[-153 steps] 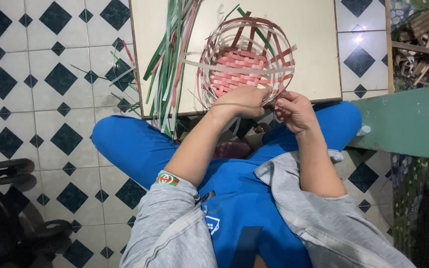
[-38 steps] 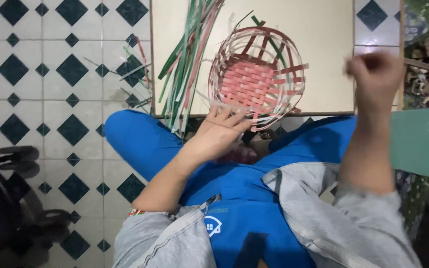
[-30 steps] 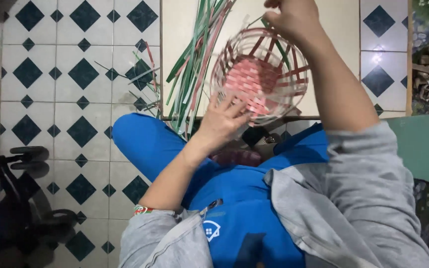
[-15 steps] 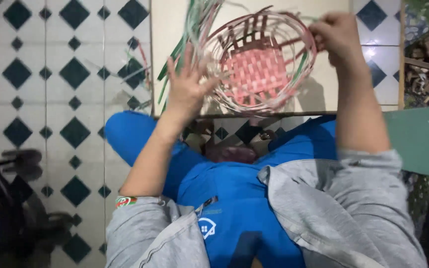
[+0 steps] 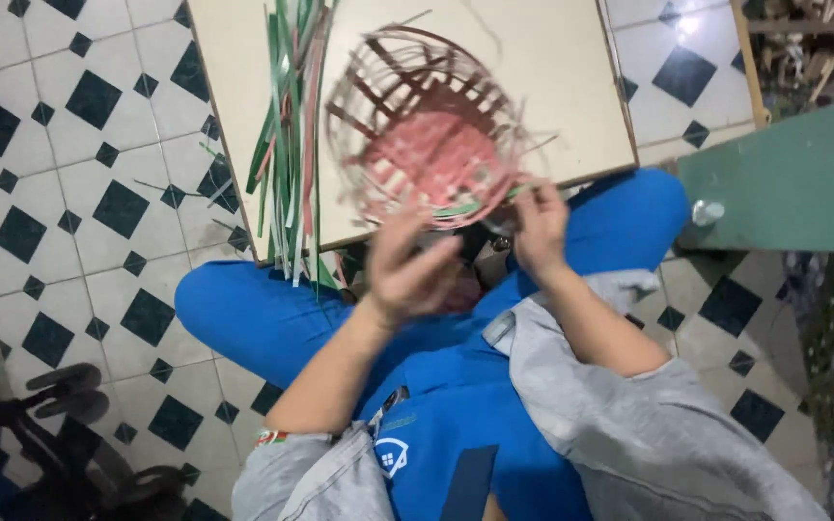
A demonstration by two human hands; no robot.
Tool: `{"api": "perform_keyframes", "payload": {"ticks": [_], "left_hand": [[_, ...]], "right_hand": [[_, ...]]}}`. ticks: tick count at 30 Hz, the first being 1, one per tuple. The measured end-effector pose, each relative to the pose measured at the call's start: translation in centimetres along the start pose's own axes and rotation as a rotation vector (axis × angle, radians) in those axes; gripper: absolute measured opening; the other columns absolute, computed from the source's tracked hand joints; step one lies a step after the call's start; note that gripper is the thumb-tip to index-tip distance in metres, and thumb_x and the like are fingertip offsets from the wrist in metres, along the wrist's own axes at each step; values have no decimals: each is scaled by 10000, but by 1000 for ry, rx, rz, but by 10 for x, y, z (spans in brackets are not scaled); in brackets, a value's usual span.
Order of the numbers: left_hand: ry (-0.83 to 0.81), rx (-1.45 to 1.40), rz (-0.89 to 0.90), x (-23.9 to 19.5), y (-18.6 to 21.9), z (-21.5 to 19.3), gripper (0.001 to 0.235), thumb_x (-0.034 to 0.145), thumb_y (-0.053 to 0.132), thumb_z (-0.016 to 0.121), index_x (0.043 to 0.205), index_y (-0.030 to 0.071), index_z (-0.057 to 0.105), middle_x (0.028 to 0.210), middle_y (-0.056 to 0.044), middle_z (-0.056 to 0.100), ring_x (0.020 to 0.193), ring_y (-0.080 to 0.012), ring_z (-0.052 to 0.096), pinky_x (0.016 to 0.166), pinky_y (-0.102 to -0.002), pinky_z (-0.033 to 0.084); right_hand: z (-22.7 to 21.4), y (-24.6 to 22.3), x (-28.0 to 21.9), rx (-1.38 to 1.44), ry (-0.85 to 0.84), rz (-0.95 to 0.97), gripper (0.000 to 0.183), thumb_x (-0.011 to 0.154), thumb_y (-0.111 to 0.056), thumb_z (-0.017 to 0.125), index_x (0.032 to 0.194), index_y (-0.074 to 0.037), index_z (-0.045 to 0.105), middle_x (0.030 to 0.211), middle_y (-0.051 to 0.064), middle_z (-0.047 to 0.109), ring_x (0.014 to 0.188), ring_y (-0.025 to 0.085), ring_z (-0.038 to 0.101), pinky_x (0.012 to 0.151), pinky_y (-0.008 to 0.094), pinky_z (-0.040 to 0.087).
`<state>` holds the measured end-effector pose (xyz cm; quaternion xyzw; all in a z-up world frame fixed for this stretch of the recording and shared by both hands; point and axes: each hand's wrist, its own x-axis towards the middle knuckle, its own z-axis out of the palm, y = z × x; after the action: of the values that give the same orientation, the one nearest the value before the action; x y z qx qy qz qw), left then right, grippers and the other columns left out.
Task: The person sits cross-legged on a tiled floor and weaves a small basket using pink, white, and green plastic strips. They interlace the strips through a pre-formed frame, periodically rotating the basket to continue the weave.
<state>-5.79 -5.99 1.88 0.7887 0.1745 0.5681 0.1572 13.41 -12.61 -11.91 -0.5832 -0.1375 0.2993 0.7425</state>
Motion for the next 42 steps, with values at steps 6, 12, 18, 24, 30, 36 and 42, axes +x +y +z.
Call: {"api": "perform_keyframes", "payload": {"ticks": [6, 12, 18, 24, 30, 36, 42], "left_hand": [[-724, 388, -120, 4, -12, 0, 708, 682, 292, 796, 1293, 59, 524, 1190, -214, 564, 1000, -460, 554, 798, -525, 477], [-867, 477, -150, -21, -60, -3, 109, 849, 183, 551, 823, 185, 657, 669, -64, 665, 591, -298, 694, 488, -462, 533], [-1105, 350, -283, 10, -77, 15, 407, 689, 321, 737, 1013, 112, 606, 858, -129, 694, 790, -357, 697, 651, -538, 532], [-1286, 247, -403, -8, -92, 64, 913, 512, 438, 823, 1272, 70, 477, 1224, -172, 599, 1050, -433, 635, 871, -645, 414], [-1442, 159, -465, -4, -87, 69, 833, 571, 201, 740, 1340, 61, 452, 1291, -163, 589, 1062, -394, 661, 1079, -658, 177], [-1484, 21, -450, 19, -83, 51, 641, 666, 271, 753, 1232, 68, 528, 1250, -163, 601, 1144, -403, 611, 1018, -581, 356], [-1486, -65, -445, 35, -79, 32, 660, 637, 143, 630, 1274, 43, 484, 1274, -188, 581, 1106, -450, 621, 964, -570, 403]], "right_hand": [[-1, -43, -45, -224, -474, 25, 386, 993, -238, 542, 1328, -48, 569, 1074, 166, 694, 843, 204, 673, 707, 380, 588], [-14, -89, -2, -389, -250, -121, 116, 990, -9, 587, 1089, -11, 647, 661, 178, 615, 420, 171, 540, 416, 252, 438], [-18, -120, 19, -439, -750, 107, 457, 945, -63, 534, 1401, -50, 510, 645, 239, 620, 345, 195, 544, 352, 219, 391], [1, -95, 38, -541, -620, 147, 315, 980, -114, 629, 1270, 3, 594, 958, 236, 652, 627, 225, 645, 501, 290, 495], [36, -84, 48, -770, -615, 200, 403, 847, -104, 796, 1143, 111, 627, 765, 174, 637, 516, 192, 600, 360, 274, 447], [30, -77, 44, -1086, -682, 145, 289, 765, -222, 802, 933, -12, 697, 729, 169, 677, 612, 289, 633, 527, 373, 477], [17, -62, 45, -603, -484, 392, 259, 847, -52, 740, 1002, 67, 570, 704, 118, 623, 476, 166, 615, 404, 270, 526]]}}
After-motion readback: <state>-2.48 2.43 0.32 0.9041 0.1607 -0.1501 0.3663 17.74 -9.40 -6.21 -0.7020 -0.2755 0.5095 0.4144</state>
